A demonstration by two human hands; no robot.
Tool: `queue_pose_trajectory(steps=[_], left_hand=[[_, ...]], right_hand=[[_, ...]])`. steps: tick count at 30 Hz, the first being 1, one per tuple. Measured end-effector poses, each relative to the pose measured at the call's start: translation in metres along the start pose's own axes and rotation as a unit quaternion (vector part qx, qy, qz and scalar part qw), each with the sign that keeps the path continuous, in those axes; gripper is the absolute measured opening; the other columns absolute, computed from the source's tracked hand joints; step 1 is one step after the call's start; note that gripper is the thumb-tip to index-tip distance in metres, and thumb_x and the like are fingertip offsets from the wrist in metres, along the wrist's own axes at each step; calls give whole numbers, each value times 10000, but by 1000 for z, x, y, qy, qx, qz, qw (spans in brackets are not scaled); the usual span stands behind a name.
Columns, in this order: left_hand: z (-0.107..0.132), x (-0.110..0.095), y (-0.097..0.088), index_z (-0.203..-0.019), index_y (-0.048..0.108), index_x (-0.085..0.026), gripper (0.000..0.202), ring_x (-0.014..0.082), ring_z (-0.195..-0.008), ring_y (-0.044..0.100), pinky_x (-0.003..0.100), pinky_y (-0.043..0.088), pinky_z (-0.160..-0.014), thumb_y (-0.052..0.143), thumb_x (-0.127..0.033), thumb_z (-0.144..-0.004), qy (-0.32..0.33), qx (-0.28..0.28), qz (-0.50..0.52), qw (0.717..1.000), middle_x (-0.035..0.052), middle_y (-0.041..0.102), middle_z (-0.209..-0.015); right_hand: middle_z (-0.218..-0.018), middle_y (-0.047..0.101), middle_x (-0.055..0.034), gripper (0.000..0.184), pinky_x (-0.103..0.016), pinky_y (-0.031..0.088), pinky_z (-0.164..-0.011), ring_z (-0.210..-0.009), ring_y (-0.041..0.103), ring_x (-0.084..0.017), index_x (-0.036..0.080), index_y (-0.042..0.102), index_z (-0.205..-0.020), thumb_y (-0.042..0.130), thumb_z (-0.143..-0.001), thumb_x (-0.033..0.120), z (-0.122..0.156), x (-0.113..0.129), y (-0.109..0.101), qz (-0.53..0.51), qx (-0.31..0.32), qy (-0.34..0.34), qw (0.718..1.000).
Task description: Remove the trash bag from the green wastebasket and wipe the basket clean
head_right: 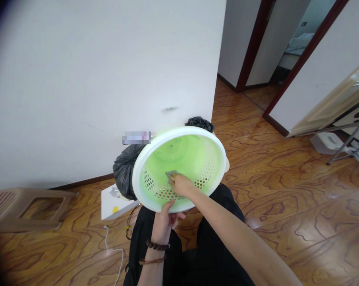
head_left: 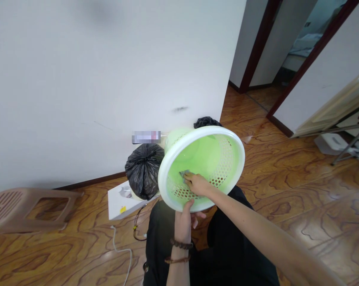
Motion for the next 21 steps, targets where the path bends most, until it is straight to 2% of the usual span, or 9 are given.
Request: queue_pose_trajectory(steps=[3, 5, 7, 10, 14, 16, 18, 21], left_hand=[[0, -9, -5, -1166, 544, -104, 529, 158, -313, 525, 222, 398, -294, 652, -237, -666, 21, -12, -108, 994, 27, 610, -454], [-1, -16, -8, -937, 635, -79, 335, 154, -253, 462, 239, 364, -262, 643, -290, -677, 45, -22, -168, 985, 16, 544, -360], [0, -19, -7, -763, 626, -97, 201, 170, -271, 482, 257, 394, -283, 611, -288, -703, 68, -11, -179, 982, 18, 517, -330], [3, -19, -3, -784, 587, -123, 129, 192, -367, 569, 276, 463, -353, 601, -230, -712, 77, 16, -123, 989, 34, 580, -412], [6, -28, -10, -869, 567, -127, 251, 217, -413, 604, 281, 462, -337, 668, -229, -662, 62, -20, -123, 990, 53, 632, -508], [6, -35, -14, -851, 556, -130, 227, 239, -422, 610, 306, 473, -340, 641, -269, -692, 66, -3, -143, 988, 46, 613, -471], [6, -38, -15, -831, 551, -132, 183, 253, -428, 613, 327, 486, -352, 621, -239, -699, 55, 10, -141, 988, 42, 600, -451], [4, -33, -10, -821, 577, -120, 138, 271, -497, 642, 343, 522, -411, 602, -181, -699, 31, 35, -107, 993, 55, 596, -447]], right_hand=[[-1289, 508, -106, 406, -343, 365, -987, -1187, 464, -217, 118, 520, -1237, 324, -887, 181, -1, -3, 0, 36, 23, -15, 999], [-1280, 513, -122, 405, -350, 378, -971, -1155, 493, -226, 103, 525, -1228, 322, -887, 184, -1, -4, 0, 43, 23, -18, 999], [-1291, 502, -127, 415, -343, 382, -966, -1151, 497, -224, 94, 508, -1243, 307, -896, 200, 1, -4, -2, 38, 8, -12, 999], [-1301, 495, -114, 422, -330, 368, -981, -1177, 473, -214, 100, 491, -1260, 307, -895, 205, 6, -2, -4, 36, 1, -12, 999], [-1272, 520, -124, 393, -334, 366, -982, -1194, 452, -224, 108, 548, -1197, 355, -861, 170, 14, -7, -6, 65, 21, -23, 997], [-1253, 532, -135, 382, -339, 387, -959, -1180, 465, -229, 107, 563, -1172, 366, -848, 153, 15, -13, -5, 75, 33, 0, 997], [-1249, 532, -146, 383, -346, 406, -938, -1156, 486, -233, 100, 558, -1175, 359, -853, 157, 13, -15, -5, 74, 26, 36, 996], [-1267, 523, -131, 391, -341, 392, -959, -1157, 489, -222, 107, 556, -1187, 332, -880, 195, 5, 0, -3, 25, 5, 60, 998]])
Point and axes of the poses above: each hand's wrist, its own z-axis away from the middle knuckle, its own y-axis out of the palm, x = y × z, the point moved 4 cm from there along -z, towards the middle knuckle
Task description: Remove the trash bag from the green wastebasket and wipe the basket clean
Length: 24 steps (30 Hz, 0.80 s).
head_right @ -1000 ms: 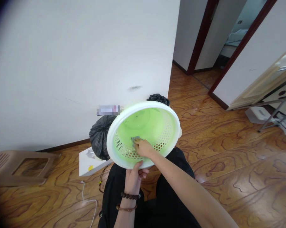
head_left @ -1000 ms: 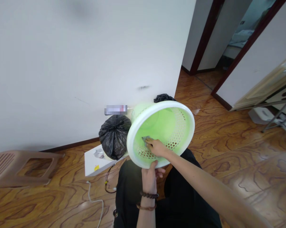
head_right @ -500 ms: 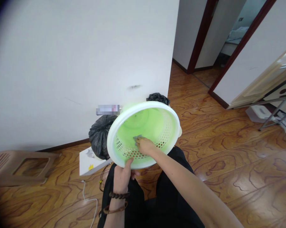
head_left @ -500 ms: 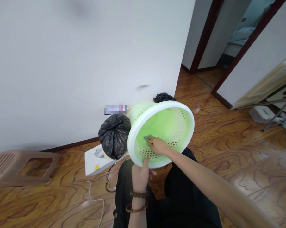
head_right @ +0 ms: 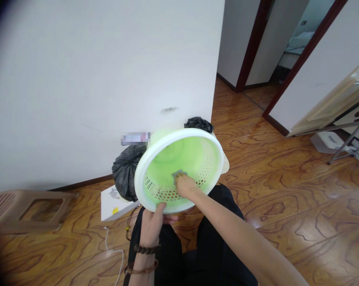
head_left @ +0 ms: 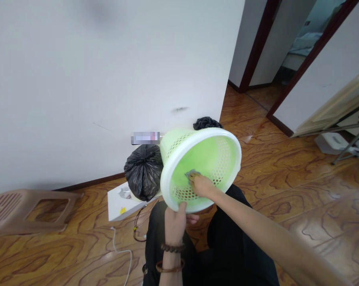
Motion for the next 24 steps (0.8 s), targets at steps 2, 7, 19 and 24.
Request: queue_pose_trajectory(steps=[2, 7, 19, 24], left_hand=[[-3, 5, 3, -855, 610, -103, 175, 288, -565, 661, 343, 542, -451, 607, -136, -683, -16, -10, 33, 999, 62, 589, -441], [-8, 12, -2, -949, 609, -68, 294, 301, -599, 667, 356, 549, -469, 623, -85, -655, -40, -65, 62, 995, 74, 599, -468], [-9, 25, 13, -882, 573, -114, 228, 321, -692, 674, 382, 566, -517, 628, -166, -666, -28, -3, 88, 996, 85, 645, -563], [-12, 27, 6, -935, 557, -91, 287, 331, -702, 673, 390, 569, -533, 609, -161, -661, -49, -40, 126, 990, 99, 650, -577]], right_hand=[[-1291, 511, -88, 403, -314, 366, -989, -1172, 480, -193, 141, 544, -1214, 304, -904, 237, -5, 20, 1, -65, -9, -23, 998], [-1306, 499, -66, 403, -298, 352, -998, -1171, 481, -174, 161, 513, -1249, 317, -904, 229, -11, 22, -1, -60, 9, -48, 997], [-1262, 542, -53, 430, -278, 397, -951, -1119, 521, -164, 173, 507, -1252, 237, -936, 283, -21, 19, 11, -84, -31, -59, 994], [-1287, 485, -189, 370, -358, 243, -1060, -1255, 369, -246, 21, 577, -1127, 346, -851, 111, -18, -21, -10, 90, -57, -9, 994]])
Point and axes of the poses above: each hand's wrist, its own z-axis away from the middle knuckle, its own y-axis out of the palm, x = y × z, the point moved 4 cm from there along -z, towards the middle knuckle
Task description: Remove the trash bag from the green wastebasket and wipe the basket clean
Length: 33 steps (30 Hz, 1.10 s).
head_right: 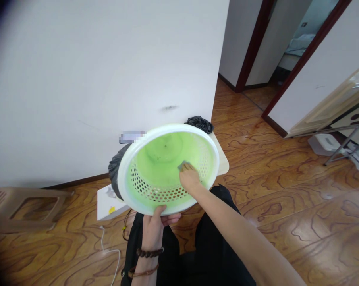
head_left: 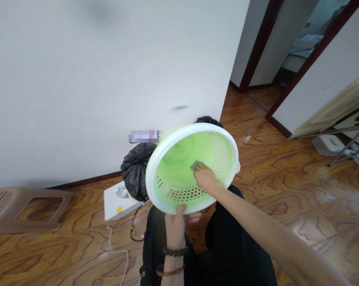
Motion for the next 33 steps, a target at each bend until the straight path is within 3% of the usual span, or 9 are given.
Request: queue_pose_trajectory(steps=[2, 4, 7, 11, 15, 19, 27, 30, 33], left_hand=[[1, 0, 1, -953, 547, -90, 314, 333, -683, 672, 392, 565, -510, 619, -170, -658, 0, 7, -9, 1000, 102, 653, -578], [2, 1, 6, -958, 542, -95, 323, 331, -670, 672, 394, 563, -503, 629, -179, -658, 2, 26, -20, 999, 105, 661, -594], [4, 4, 12, -944, 550, -106, 294, 321, -681, 675, 389, 568, -531, 619, -176, -667, 8, 42, -26, 999, 98, 662, -591], [3, 3, 10, -954, 557, -113, 294, 312, -688, 677, 381, 570, -552, 605, -155, -668, 23, 20, -25, 999, 78, 650, -554], [4, 0, 5, -946, 536, -85, 285, 311, -674, 676, 382, 568, -545, 595, -156, -676, 12, -10, -11, 1000, 85, 651, -566], [7, 1, 12, -960, 523, -83, 312, 302, -671, 676, 377, 564, -527, 616, -187, -681, 13, 19, -3, 1000, 85, 666, -617], [5, 9, 22, -903, 556, -101, 257, 295, -637, 674, 369, 555, -497, 632, -183, -672, 23, 49, -35, 998, 83, 658, -597], [6, 5, 20, -935, 561, -83, 278, 290, -621, 672, 380, 554, -504, 621, -166, -676, 20, 26, -16, 999, 76, 651, -580], [7, 2, 19, -962, 553, -73, 301, 279, -573, 664, 378, 545, -477, 611, -152, -677, 23, -14, 2, 1000, 62, 642, -557]], right_hand=[[-1328, 418, -235, 358, -382, 197, -1073, -1294, 295, -277, -23, 571, -1098, 373, -814, 67, -5, -16, -4, 49, -13, 47, 998], [-1290, 455, -241, 349, -384, 284, -1020, -1244, 372, -283, -6, 546, -1113, 383, -823, 98, -13, -12, 0, 23, 11, 80, 996], [-1108, 605, -161, 355, -340, 436, -836, -1022, 568, -232, 95, 474, -1181, 299, -904, 232, -24, 22, 14, -122, 72, 100, 985], [-1021, 650, -100, 386, -322, 464, -743, -900, 618, -208, 157, 399, -1236, 223, -935, 320, -23, 55, 19, -207, 76, 29, 975], [-1145, 596, -153, 363, -359, 412, -880, -1058, 549, -235, 116, 478, -1195, 356, -855, 145, -11, 11, 7, -28, 61, -2, 998], [-1350, 392, -227, 421, -383, 175, -1078, -1291, 312, -235, -10, 482, -1214, 295, -840, 41, -14, -34, -8, 104, -6, 56, 993], [-1306, 489, -124, 428, -296, 380, -965, -1209, 438, -192, 87, 449, -1282, 256, -920, 206, -15, 35, 19, -129, 50, -4, 990], [-1355, 420, -158, 451, -308, 289, -1041, -1259, 373, -206, 31, 426, -1294, 331, -865, 133, -9, 5, 11, -34, 47, -40, 998], [-1384, 351, -205, 475, -330, 127, -1106, -1317, 266, -211, -50, 416, -1278, 300, -826, 41, -8, -46, -7, 85, -8, 31, 996]])
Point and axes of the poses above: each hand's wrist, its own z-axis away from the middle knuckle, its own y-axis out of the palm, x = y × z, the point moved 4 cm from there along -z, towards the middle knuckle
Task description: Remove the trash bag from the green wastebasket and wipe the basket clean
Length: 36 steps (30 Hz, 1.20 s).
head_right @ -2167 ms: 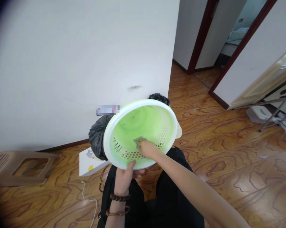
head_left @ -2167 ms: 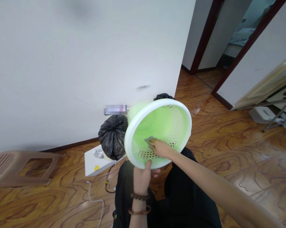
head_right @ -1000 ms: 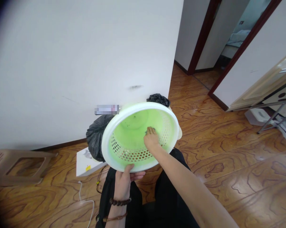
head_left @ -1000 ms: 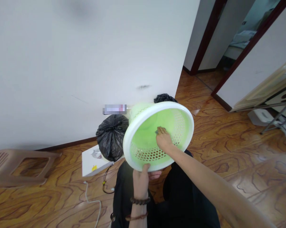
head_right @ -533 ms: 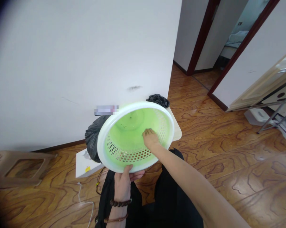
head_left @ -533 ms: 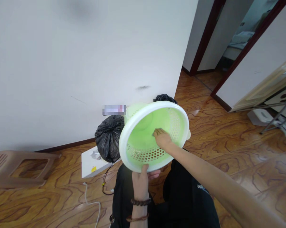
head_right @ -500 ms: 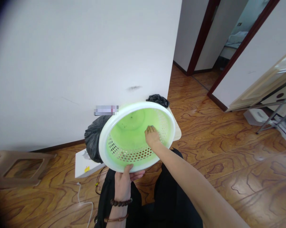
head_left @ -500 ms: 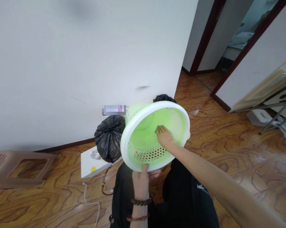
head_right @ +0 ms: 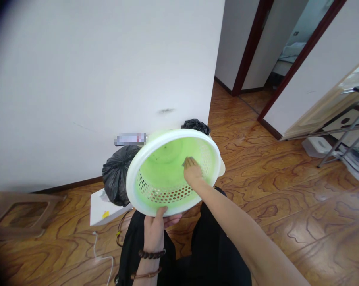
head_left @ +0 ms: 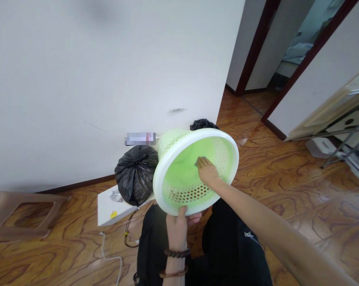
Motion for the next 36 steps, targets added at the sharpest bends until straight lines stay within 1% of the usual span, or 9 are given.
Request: queue_pose_trajectory(steps=[3, 6, 9, 12, 17, 23, 26, 31, 36], left_hand=[[1, 4, 5, -925, 557, -75, 279, 275, -545, 657, 369, 536, -453, 622, -159, -667, 0, 5, -3, 1000, 67, 639, -553], [1, 11, 10, -913, 554, -83, 279, 270, -532, 655, 368, 537, -453, 633, -177, -663, 7, 24, -7, 1000, 78, 649, -582], [0, 14, 9, -931, 555, -87, 285, 268, -543, 658, 369, 544, -473, 625, -167, -666, 10, 23, -19, 1000, 69, 643, -565], [0, 10, 4, -931, 559, -82, 279, 281, -584, 667, 376, 553, -500, 617, -155, -669, 4, 5, -2, 1000, 58, 630, -532], [1, 7, 7, -915, 558, -84, 258, 280, -556, 662, 396, 552, -495, 614, -174, -679, -5, 14, 23, 1000, 82, 655, -585], [6, 14, 15, -916, 561, -88, 246, 269, -530, 656, 411, 559, -530, 602, -162, -685, 3, 34, 2, 999, 85, 657, -573], [5, 11, 9, -932, 562, -71, 259, 276, -563, 664, 397, 558, -524, 595, -162, -692, -8, 17, 11, 1000, 93, 660, -591], [4, 8, 10, -978, 548, -56, 314, 275, -561, 664, 371, 551, -499, 601, -176, -693, -16, 16, 22, 1000, 110, 672, -618], [7, 14, 19, -917, 564, -68, 271, 271, -535, 657, 392, 559, -522, 618, -191, -682, -6, 38, 7, 999, 105, 667, -595]], right_hand=[[-1394, 318, -229, 483, -362, 98, -1114, -1334, 221, -219, -79, 393, -1280, 294, -823, 38, -1, -9, 0, 18, -11, 39, 999], [-1369, 378, -209, 499, -358, 219, -1082, -1307, 288, -225, -40, 397, -1291, 374, -819, 117, 3, 32, 19, -56, 58, -19, 997], [-1390, 380, -135, 483, -301, 297, -1038, -1285, 331, -162, 45, 345, -1347, 259, -892, 182, 8, 62, 25, -140, 54, -79, 985], [-1388, 372, -155, 483, -329, 253, -1063, -1296, 313, -188, 30, 381, -1326, 317, -866, 162, 11, 43, 16, -97, 59, -96, 989], [-1392, 316, -239, 490, -374, 113, -1107, -1332, 223, -237, -82, 380, -1291, 328, -829, 73, 8, 2, -1, -2, 19, 22, 1000], [-1388, 375, -151, 464, -342, 300, -1037, -1289, 325, -191, 58, 361, -1336, 259, -897, 172, 12, 71, 19, -209, 51, -41, 976], [-1391, 365, -165, 509, -340, 247, -1069, -1302, 301, -206, 40, 377, -1328, 380, -828, 138, 15, 52, 12, -135, 73, -77, 985], [-1415, 292, -198, 522, -385, 115, -1108, -1337, 213, -228, -20, 380, -1318, 354, -807, 87, 12, -1, -5, 19, 44, 38, 998], [-1397, 363, -150, 494, -339, 277, -1045, -1296, 311, -197, 55, 363, -1340, 310, -860, 160, 13, 60, 12, -158, 90, -24, 983]])
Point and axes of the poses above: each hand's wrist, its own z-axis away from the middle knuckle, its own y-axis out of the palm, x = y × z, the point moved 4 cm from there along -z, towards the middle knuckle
